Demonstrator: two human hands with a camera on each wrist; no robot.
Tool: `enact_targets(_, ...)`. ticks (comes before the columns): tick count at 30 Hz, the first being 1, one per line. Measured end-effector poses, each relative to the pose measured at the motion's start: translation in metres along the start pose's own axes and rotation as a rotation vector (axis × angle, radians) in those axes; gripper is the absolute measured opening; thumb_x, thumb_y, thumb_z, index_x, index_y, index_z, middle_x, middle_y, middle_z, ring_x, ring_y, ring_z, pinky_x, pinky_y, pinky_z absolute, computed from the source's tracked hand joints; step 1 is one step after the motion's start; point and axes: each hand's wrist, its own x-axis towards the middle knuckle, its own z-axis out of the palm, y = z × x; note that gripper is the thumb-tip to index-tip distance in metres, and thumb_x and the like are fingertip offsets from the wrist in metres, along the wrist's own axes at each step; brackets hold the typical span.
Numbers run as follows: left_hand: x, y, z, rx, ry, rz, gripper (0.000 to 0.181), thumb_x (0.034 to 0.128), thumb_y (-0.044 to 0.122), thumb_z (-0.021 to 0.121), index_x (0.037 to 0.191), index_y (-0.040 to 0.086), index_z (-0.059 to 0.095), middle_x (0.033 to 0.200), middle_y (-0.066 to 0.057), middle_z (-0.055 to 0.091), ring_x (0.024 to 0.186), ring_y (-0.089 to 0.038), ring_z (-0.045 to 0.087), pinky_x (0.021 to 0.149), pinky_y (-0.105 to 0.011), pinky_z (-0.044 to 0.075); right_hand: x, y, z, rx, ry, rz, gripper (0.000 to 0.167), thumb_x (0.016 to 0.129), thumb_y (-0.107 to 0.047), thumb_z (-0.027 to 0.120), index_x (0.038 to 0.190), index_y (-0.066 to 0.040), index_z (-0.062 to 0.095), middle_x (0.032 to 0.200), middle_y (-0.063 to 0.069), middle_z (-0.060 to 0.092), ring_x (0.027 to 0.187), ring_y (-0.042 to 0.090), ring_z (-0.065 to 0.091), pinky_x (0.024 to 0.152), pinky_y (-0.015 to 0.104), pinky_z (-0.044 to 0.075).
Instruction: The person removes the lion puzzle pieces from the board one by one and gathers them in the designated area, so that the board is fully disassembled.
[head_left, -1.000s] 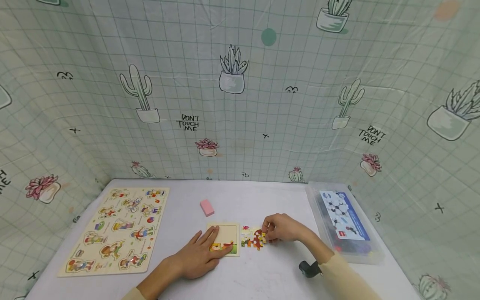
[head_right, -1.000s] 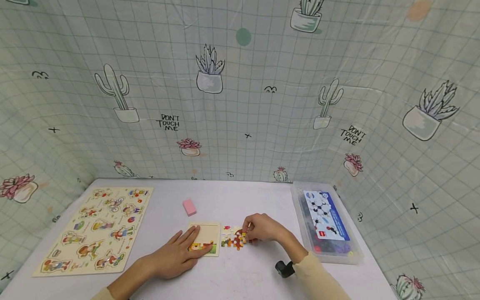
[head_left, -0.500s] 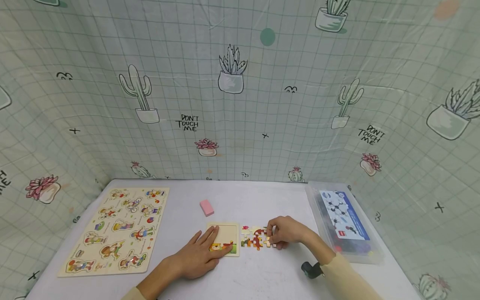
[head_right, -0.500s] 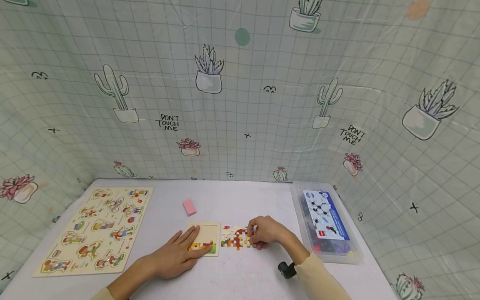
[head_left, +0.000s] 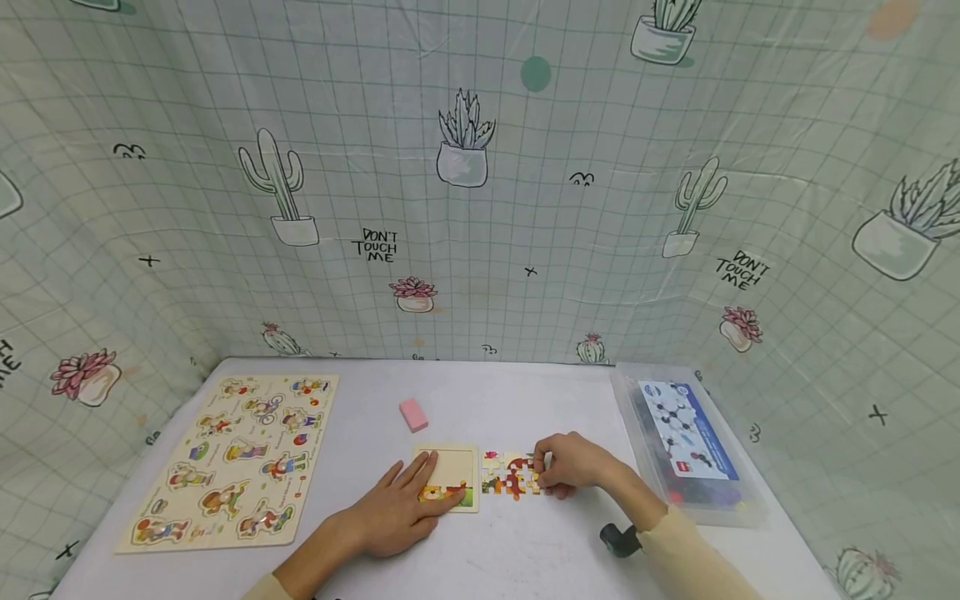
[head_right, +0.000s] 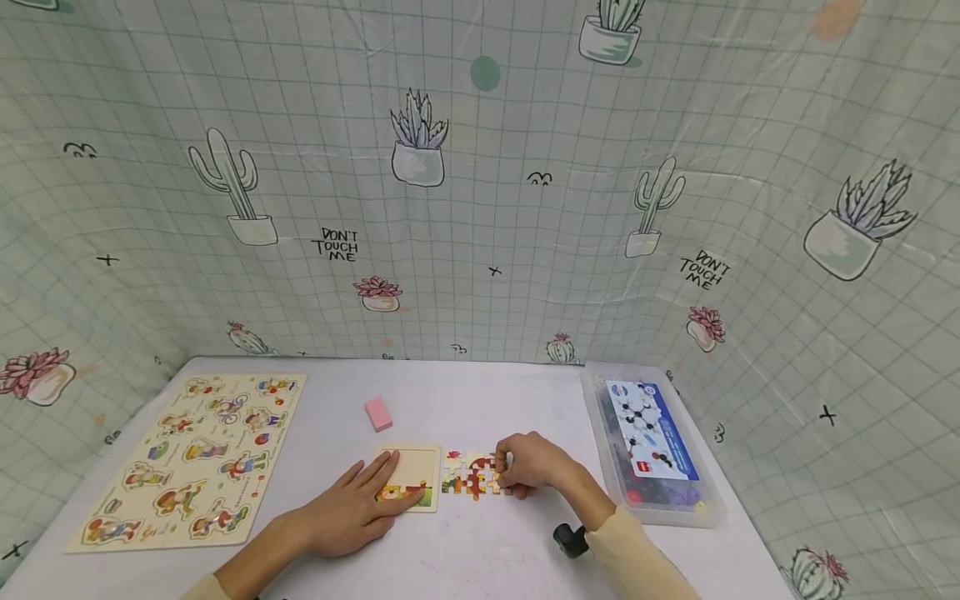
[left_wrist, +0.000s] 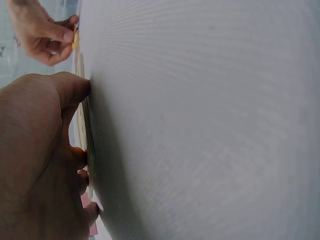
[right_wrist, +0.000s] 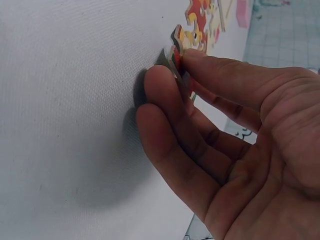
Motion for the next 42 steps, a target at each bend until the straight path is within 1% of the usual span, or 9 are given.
enact_targets(7, -0.0005, 0.0000, 0.0002, -0.002, 0.002, 0.000, 0.048, 0.1069, 0.036, 0.042, 0.154, 0.043, 0.038, 0.166, -0.022, 0.015, 0.154, -0.036, 0.013, 0.118, -0.062, 0.019, 0.0003, -0.0015, 0.0014, -0.017, 0.003, 0.008, 0.014, 0.088, -0.007, 0.075, 0.085, -0.013, 0.063, 0.066, 0.000, 0.066, 0.053, 0.015, 0.062, 0.051, 0.034, 0.054)
enact_targets(15, -0.0003, 0.0000, 0.0002, -0.009, 0.001, -0.004, 0.047, 0.1071, 0.037, 0.041, 0.154, 0.044, 0.037, 0.166, -0.021, 0.015, 0.154, -0.036, 0.013, 0.118, -0.062, 0.018, 0.0024, 0.0000, 0.0025, 0.017, 0.005, 0.005, 0.015, 0.089, -0.006, 0.075, 0.085, -0.013, 0.062, 0.067, 0.001, 0.066, 0.054, 0.015, 0.062, 0.051, 0.032, 0.053)
enact_targets(19, -0.0004, 0.0000, 0.0007, -0.001, 0.005, -0.005, 0.047, 0.1072, 0.037, 0.040, 0.154, 0.044, 0.037, 0.166, -0.021, 0.015, 0.154, -0.036, 0.013, 0.118, -0.061, 0.019, 0.0035, 0.0014, 0.0042, 0.029, 0.016, 0.005, 0.015, 0.089, -0.006, 0.074, 0.085, -0.013, 0.062, 0.066, 0.001, 0.066, 0.054, 0.015, 0.062, 0.052, 0.033, 0.053)
enact_targets(25, -0.0003, 0.0001, 0.0013, 0.001, 0.007, -0.008, 0.048, 0.1069, 0.036, 0.041, 0.154, 0.045, 0.037, 0.166, -0.021, 0.015, 0.154, -0.036, 0.013, 0.118, -0.061, 0.019, 0.0032, 0.0017, 0.0057, 0.030, 0.037, 0.000, 0.013, 0.090, -0.006, 0.073, 0.084, -0.010, 0.062, 0.064, 0.001, 0.066, 0.052, 0.015, 0.062, 0.050, 0.031, 0.051)
enact_targets(30, 0.0005, -0.0003, 0.0022, -0.001, 0.008, -0.009, 0.048, 0.1066, 0.037, 0.042, 0.154, 0.045, 0.038, 0.166, -0.021, 0.015, 0.154, -0.036, 0.013, 0.118, -0.061, 0.019, 0.0024, -0.0002, 0.0057, 0.007, 0.045, 0.015, 0.014, 0.089, -0.007, 0.073, 0.083, -0.011, 0.062, 0.063, 0.000, 0.066, 0.051, 0.014, 0.061, 0.049, 0.030, 0.051)
enact_targets(37, 0.0008, 0.0000, 0.0021, 0.000, 0.008, -0.009, 0.048, 0.1067, 0.037, 0.042, 0.154, 0.044, 0.038, 0.166, -0.021, 0.015, 0.154, -0.036, 0.013, 0.118, -0.061, 0.019, 0.0029, -0.0005, 0.0064, -0.050, 0.038, 0.028, 0.016, 0.090, -0.009, 0.072, 0.079, -0.015, 0.063, 0.061, -0.003, 0.065, 0.049, 0.011, 0.058, 0.047, 0.026, 0.048)
enact_targets(42, 0.0008, 0.0001, 0.0022, 0.005, 0.007, -0.011, 0.048, 0.1067, 0.037, 0.042, 0.154, 0.045, 0.037, 0.166, -0.021, 0.015, 0.154, -0.036, 0.013, 0.118, -0.061, 0.019, 0.0023, 0.0005, 0.0075, -0.044, 0.039, 0.027, 0.016, 0.090, -0.010, 0.072, 0.079, -0.015, 0.062, 0.060, -0.004, 0.064, 0.048, 0.010, 0.057, 0.047, 0.025, 0.047)
